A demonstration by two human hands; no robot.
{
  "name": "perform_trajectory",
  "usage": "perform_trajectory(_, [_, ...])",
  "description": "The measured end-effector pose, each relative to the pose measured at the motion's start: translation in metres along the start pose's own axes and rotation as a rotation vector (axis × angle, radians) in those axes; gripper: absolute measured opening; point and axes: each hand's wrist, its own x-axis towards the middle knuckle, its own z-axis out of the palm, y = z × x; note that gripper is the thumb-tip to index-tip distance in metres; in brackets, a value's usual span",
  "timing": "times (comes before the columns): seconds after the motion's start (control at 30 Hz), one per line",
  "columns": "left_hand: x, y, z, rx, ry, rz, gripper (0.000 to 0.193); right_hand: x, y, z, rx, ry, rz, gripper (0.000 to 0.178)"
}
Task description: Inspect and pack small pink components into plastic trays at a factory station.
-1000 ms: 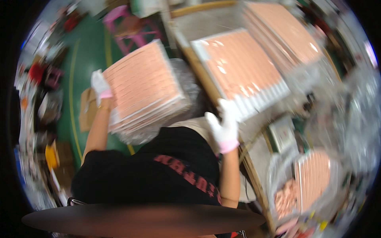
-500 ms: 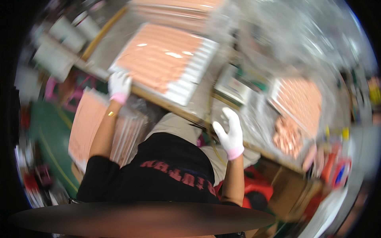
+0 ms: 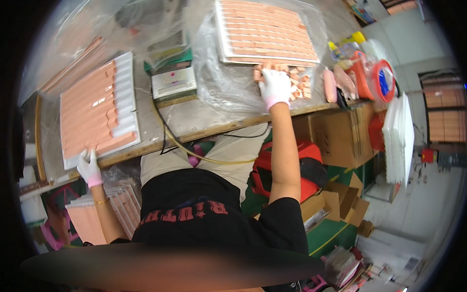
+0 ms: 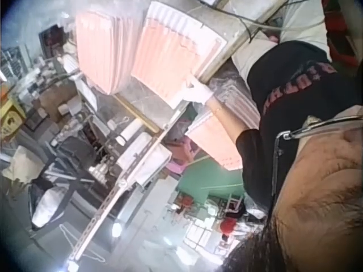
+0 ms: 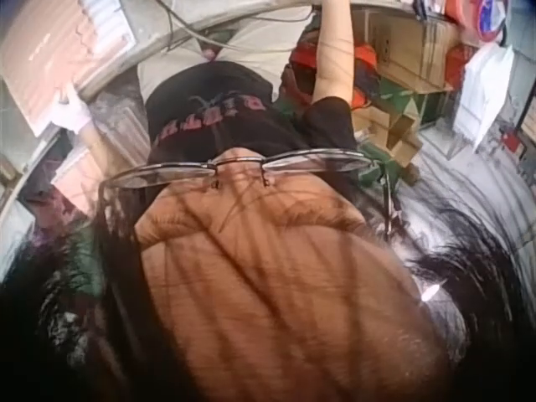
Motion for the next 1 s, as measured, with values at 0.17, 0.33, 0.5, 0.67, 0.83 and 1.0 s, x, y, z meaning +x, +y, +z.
perform_trajectory(0.17, [0.001, 0.019, -0.009, 0.006, -0.069, 0.155, 0.036, 0.006, 0.016, 0.019, -0.059, -0.036, -0.084, 0.016])
perform_trajectory(0.33, [-0.003, 0.063, -0.018, -0.025, 0.146, 0.294, 0.033, -0.016, -0.049, -0.005, 1.053, 0.071, 0.188, 0.039])
perform_trajectory(0.5, [-0.035, 0.150, 0.008, -1.144, -0.710, -0.080, 0.029, -0.027, -0.177, -0.043, 1.496, -0.218, -0.023, 0.037])
perform_trajectory(0.67, [-0.056, 0.192, 0.037, -1.562, -1.143, -0.520, 0.034, -0.024, -0.217, -0.050, 1.825, -0.355, 0.110, 0.040])
perform_trajectory(0.83, [-0.062, 0.212, 0.056, -1.695, -1.314, -0.504, 0.043, -0.013, -0.199, -0.046, 1.251, -0.040, -0.397, 0.044])
perform_trajectory(1.0, [-0.080, 0.223, 0.062, -1.875, -1.237, -0.586, 0.036, -0.016, -0.192, -0.043, 1.387, -0.189, -0.210, 0.048])
